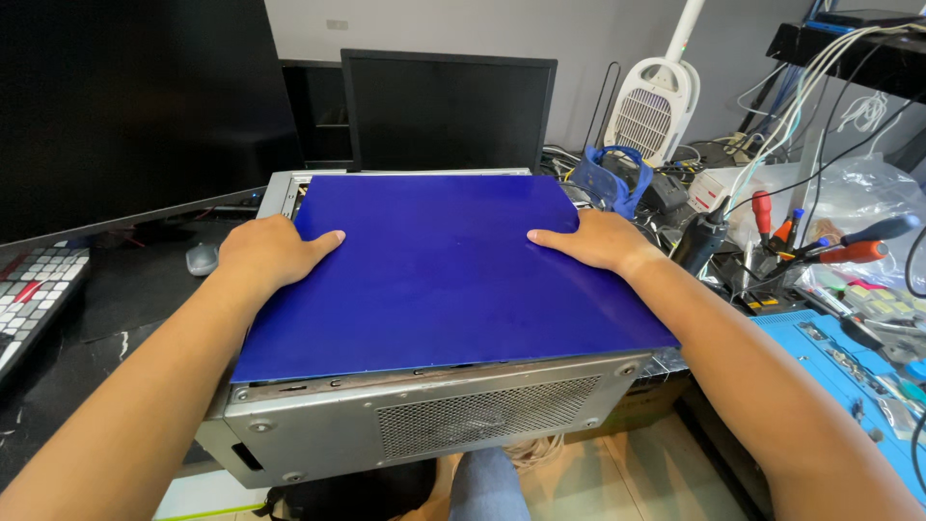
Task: The person organizes internal cables by hand, retrieves a side panel from under the workspace, and slides it onto the computer chassis.
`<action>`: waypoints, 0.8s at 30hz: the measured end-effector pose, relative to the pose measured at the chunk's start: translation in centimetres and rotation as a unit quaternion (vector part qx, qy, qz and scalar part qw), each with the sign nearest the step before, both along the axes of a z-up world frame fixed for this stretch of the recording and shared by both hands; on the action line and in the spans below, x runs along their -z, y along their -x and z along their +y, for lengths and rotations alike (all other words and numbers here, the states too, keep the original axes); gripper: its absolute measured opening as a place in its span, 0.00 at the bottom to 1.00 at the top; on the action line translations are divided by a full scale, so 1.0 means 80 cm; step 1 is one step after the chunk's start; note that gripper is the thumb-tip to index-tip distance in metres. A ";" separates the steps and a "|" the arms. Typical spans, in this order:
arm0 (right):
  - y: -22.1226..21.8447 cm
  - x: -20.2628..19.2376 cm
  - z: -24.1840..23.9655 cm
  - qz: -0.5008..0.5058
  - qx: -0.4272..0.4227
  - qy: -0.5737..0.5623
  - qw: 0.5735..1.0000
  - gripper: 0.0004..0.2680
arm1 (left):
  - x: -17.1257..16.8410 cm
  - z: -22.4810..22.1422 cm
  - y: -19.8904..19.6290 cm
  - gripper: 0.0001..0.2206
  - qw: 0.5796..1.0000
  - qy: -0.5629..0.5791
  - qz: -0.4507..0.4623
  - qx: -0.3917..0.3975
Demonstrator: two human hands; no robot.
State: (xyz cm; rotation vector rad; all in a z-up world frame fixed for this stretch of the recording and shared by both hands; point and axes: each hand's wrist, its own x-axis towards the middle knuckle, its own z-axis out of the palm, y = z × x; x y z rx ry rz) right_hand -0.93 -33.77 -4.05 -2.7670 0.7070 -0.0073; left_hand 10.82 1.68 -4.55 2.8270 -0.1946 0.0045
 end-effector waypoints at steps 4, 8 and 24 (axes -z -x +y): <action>-0.008 0.004 -0.002 -0.008 -0.007 0.005 1.000 0.42 | 0.005 0.004 -0.003 0.40 1.000 -0.026 -0.010 0.004; -0.015 0.002 -0.004 -0.007 -0.014 0.020 1.000 0.43 | 0.013 0.010 -0.010 0.39 0.999 -0.015 -0.035 0.009; -0.036 -0.001 -0.006 0.042 -0.045 0.103 0.993 0.42 | 0.040 -0.003 -0.068 0.28 0.954 -0.252 -0.154 0.059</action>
